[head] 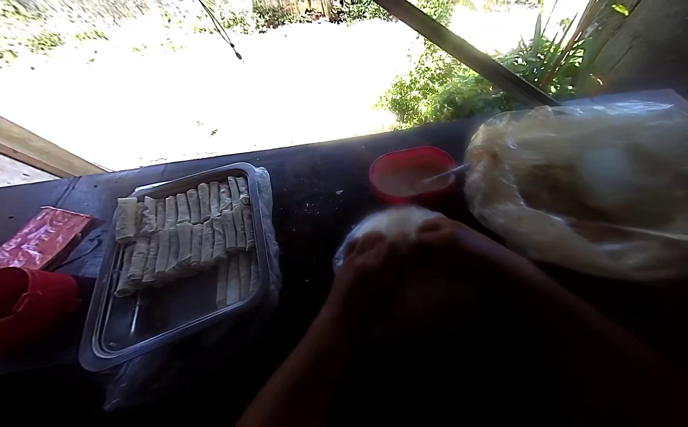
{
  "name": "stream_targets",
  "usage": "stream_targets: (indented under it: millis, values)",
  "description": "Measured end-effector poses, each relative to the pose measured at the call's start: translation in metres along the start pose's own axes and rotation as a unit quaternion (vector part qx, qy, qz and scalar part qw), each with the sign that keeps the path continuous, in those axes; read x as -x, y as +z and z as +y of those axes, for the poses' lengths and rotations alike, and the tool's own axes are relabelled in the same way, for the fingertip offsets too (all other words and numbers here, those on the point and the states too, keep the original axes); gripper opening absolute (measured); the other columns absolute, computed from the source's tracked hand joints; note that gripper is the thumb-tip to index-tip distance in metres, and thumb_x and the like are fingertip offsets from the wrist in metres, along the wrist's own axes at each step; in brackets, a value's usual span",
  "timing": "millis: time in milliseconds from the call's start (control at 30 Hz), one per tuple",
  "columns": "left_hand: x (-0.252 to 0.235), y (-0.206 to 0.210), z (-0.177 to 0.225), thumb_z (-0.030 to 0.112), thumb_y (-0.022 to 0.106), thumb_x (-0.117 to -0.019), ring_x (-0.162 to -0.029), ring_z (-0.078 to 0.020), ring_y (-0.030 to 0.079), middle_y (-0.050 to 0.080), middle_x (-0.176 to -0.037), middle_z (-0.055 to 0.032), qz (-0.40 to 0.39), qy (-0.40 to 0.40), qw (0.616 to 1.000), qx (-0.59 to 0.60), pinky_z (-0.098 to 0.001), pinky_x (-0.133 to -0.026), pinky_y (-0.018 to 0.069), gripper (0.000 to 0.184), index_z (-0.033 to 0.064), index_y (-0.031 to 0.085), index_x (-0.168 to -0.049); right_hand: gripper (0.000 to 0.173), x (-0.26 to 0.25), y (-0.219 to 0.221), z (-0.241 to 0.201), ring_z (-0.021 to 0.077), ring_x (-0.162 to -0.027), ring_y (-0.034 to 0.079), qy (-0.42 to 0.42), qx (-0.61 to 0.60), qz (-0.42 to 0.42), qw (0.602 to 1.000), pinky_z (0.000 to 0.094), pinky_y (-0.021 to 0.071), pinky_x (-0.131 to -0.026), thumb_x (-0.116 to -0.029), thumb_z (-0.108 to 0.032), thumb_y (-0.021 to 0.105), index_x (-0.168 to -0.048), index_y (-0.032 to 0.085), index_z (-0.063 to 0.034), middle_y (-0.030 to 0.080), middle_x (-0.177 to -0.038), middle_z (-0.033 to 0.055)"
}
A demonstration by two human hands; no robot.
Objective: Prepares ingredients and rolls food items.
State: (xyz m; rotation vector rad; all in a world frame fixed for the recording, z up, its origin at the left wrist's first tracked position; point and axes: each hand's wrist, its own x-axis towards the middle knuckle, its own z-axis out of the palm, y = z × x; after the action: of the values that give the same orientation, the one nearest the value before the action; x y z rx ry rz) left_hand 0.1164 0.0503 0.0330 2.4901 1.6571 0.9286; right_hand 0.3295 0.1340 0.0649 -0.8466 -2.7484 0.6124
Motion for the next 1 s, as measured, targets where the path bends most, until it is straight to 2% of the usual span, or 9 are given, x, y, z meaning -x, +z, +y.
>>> stream_targets:
  millis: [133, 267, 333, 433, 500, 700, 767, 867, 1000]
  values:
    - [-0.005, 0.001, -0.003, 0.029, 0.049, -0.1080, -0.104, -0.0138, 0.070, 0.076, -0.106, 0.0030, 0.002, 0.009, 1.000, 0.010, -0.0383, -0.099, 0.0515, 0.027, 0.0146, 0.068, -0.120, 0.026, -0.002, -0.002, 0.002, 0.0120, -0.098, 0.069, -0.004, -0.008, 0.010, 1.000, 0.0305, 0.0562, -0.091, -0.1059, -0.023, 0.053, -0.108, 0.077, -0.0123, 0.072, -0.101, 0.0026]
    - [-0.007, 0.001, -0.009, 0.032, 0.050, -0.1081, -0.103, -0.0121, 0.070, 0.076, -0.107, 0.0046, -0.014, -0.010, 0.999, 0.031, -0.0382, -0.099, 0.0510, 0.028, 0.0152, 0.068, -0.122, 0.022, -0.002, -0.009, 0.003, 0.0117, -0.084, 0.068, 0.024, -0.022, 0.094, 0.995, 0.0314, 0.0584, -0.080, -0.1032, -0.020, 0.056, -0.114, 0.074, -0.0114, 0.070, -0.093, 0.0033]
    - [-0.007, 0.003, -0.011, 0.033, 0.049, -0.1084, -0.105, -0.0111, 0.070, 0.076, -0.109, 0.0054, -0.022, -0.017, 0.999, 0.042, -0.0391, -0.101, 0.0505, 0.030, 0.0154, 0.067, -0.124, 0.022, -0.002, -0.007, 0.004, 0.0111, -0.090, 0.067, 0.027, 0.000, 0.128, 0.991, 0.0296, 0.0577, -0.083, -0.1026, -0.020, 0.059, -0.116, 0.075, -0.0143, 0.068, -0.098, 0.0016]
    - [-0.008, 0.003, -0.012, 0.033, 0.049, -0.1080, -0.108, -0.0103, 0.069, 0.076, -0.112, 0.0064, -0.027, -0.024, 0.998, 0.052, -0.0406, -0.103, 0.0497, 0.029, 0.0156, 0.067, -0.123, 0.020, -0.004, -0.003, 0.008, 0.0141, -0.107, 0.065, 0.014, 0.027, 0.121, 0.992, 0.0307, 0.0548, -0.095, -0.1013, -0.019, 0.060, -0.111, 0.078, -0.0145, 0.069, -0.106, 0.0020]
    - [-0.008, 0.004, -0.012, 0.033, 0.050, -0.1076, -0.109, -0.0104, 0.069, 0.076, -0.112, 0.0063, -0.021, -0.027, 0.998, 0.060, -0.0407, -0.102, 0.0497, 0.029, 0.0153, 0.067, -0.123, 0.021, -0.005, 0.000, 0.011, 0.0174, -0.106, 0.065, 0.029, 0.037, 0.092, 0.995, 0.0338, 0.0549, -0.094, -0.1015, -0.019, 0.059, -0.107, 0.078, -0.0132, 0.069, -0.106, 0.0041]
    - [-0.007, 0.005, -0.016, 0.032, 0.058, -0.1046, -0.110, -0.0077, 0.068, 0.076, -0.111, 0.0076, -0.009, -0.057, 0.992, 0.116, -0.0417, -0.104, 0.0497, 0.028, 0.0145, 0.063, -0.125, 0.028, -0.006, 0.000, 0.013, 0.0189, -0.108, 0.063, 0.060, 0.031, 0.071, 0.995, 0.0348, 0.0530, -0.096, -0.1045, -0.023, 0.053, -0.111, 0.078, -0.0111, 0.069, -0.110, 0.0058]
    - [-0.007, 0.005, -0.018, 0.033, 0.058, -0.1042, -0.110, -0.0071, 0.069, 0.076, -0.110, 0.0084, -0.012, -0.064, 0.990, 0.122, -0.0417, -0.105, 0.0500, 0.028, 0.0146, 0.063, -0.125, 0.031, -0.002, -0.002, 0.011, 0.0182, -0.111, 0.062, 0.049, 0.030, 0.092, 0.994, 0.0344, 0.0523, -0.097, -0.1039, -0.027, 0.052, -0.115, 0.077, -0.0112, 0.067, -0.114, 0.0054]
    - [-0.007, 0.006, -0.019, 0.034, 0.058, -0.1043, -0.109, -0.0079, 0.069, 0.076, -0.109, 0.0088, -0.011, -0.072, 0.990, 0.123, -0.0416, -0.104, 0.0506, 0.030, 0.0143, 0.062, -0.127, 0.030, 0.005, 0.000, 0.010, 0.0161, -0.113, 0.062, -0.002, 0.018, 0.124, 0.992, 0.0327, 0.0528, -0.098, -0.0994, -0.033, 0.061, -0.117, 0.076, -0.0135, 0.068, -0.116, 0.0034]
    - [-0.007, 0.006, -0.019, 0.033, 0.061, -0.1030, -0.106, -0.0067, 0.070, 0.077, -0.106, 0.0096, 0.000, -0.080, 0.987, 0.138, -0.0358, -0.100, 0.0536, 0.031, 0.0137, 0.061, -0.127, 0.027, 0.007, 0.008, 0.011, 0.0123, -0.112, 0.064, -0.030, 0.002, 0.092, 0.995, 0.0289, 0.0511, -0.100, -0.1053, -0.032, 0.055, -0.110, 0.077, -0.0166, 0.072, -0.111, -0.0009]
